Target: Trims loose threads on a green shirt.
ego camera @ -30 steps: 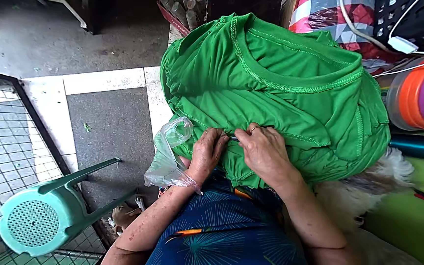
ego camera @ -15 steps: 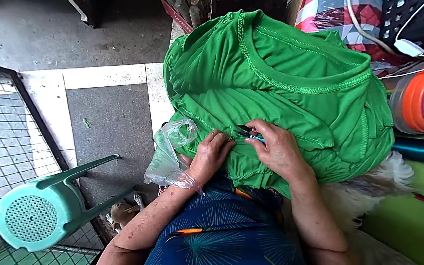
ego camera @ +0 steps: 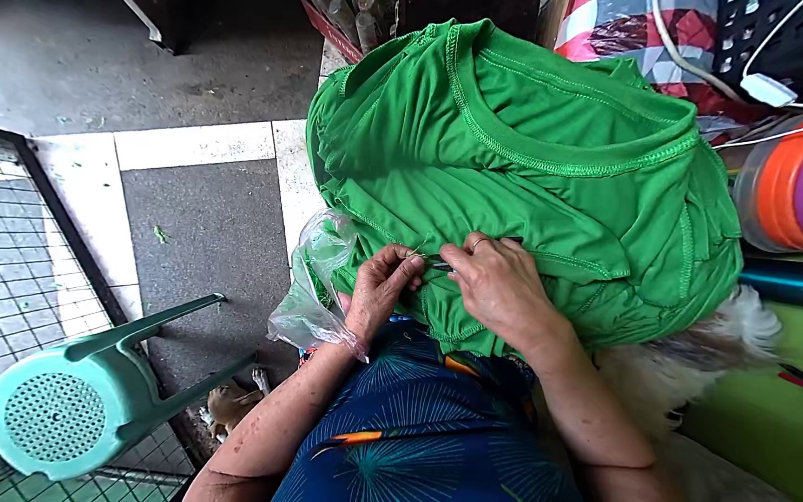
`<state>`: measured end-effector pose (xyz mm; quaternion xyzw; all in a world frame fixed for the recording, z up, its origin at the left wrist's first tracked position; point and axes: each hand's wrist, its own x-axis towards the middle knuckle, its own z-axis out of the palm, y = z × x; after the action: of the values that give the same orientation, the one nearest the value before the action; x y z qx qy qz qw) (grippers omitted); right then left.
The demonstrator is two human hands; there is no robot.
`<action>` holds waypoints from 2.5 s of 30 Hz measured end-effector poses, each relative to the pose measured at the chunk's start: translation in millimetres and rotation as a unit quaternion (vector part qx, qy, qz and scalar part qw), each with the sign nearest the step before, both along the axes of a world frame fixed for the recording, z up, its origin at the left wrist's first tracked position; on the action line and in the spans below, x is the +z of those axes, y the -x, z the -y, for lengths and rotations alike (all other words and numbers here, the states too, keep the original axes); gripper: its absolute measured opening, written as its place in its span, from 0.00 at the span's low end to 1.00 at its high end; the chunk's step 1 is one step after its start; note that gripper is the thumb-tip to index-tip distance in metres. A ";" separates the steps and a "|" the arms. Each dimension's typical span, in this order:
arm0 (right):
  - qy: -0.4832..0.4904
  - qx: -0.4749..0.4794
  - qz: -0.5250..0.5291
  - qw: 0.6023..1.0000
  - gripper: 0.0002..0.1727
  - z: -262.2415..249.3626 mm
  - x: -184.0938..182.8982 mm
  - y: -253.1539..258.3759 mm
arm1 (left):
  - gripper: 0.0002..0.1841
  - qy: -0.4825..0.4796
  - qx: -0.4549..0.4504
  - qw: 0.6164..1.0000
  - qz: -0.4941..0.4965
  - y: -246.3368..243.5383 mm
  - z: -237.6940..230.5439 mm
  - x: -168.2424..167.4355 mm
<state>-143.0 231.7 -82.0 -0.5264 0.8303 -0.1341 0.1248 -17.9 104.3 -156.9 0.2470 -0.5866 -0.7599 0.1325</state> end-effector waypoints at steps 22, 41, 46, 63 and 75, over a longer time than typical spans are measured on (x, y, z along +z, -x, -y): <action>0.006 0.003 0.053 0.999 0.12 -2.6 -2.9 9.6 | 0.09 0.348 -0.005 0.937 0.005 -12.9 7.0 -14.6; 0.017 0.042 0.033 0.998 0.11 -1.2 -6.1 13.4 | 0.10 0.293 -0.045 0.955 -0.004 -18.6 10.8 -15.8; 0.050 0.067 0.009 0.996 0.08 3.9 -18.2 13.3 | 0.09 0.294 -0.060 0.953 -0.034 -18.5 10.2 -16.7; 0.107 -0.019 0.229 0.967 0.19 22.7 -0.4 22.5 | 0.14 0.277 -0.162 0.941 -0.106 -67.2 21.0 10.3; -0.259 0.112 0.252 0.926 0.18 132.4 -37.2 -28.1 | 0.08 0.417 -0.154 0.875 0.193 -96.6 41.1 40.5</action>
<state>-114.8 99.3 -119.2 -0.5137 0.7130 -0.0279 0.4763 78.7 63.2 -116.4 0.2172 -0.8937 -0.3924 -0.0112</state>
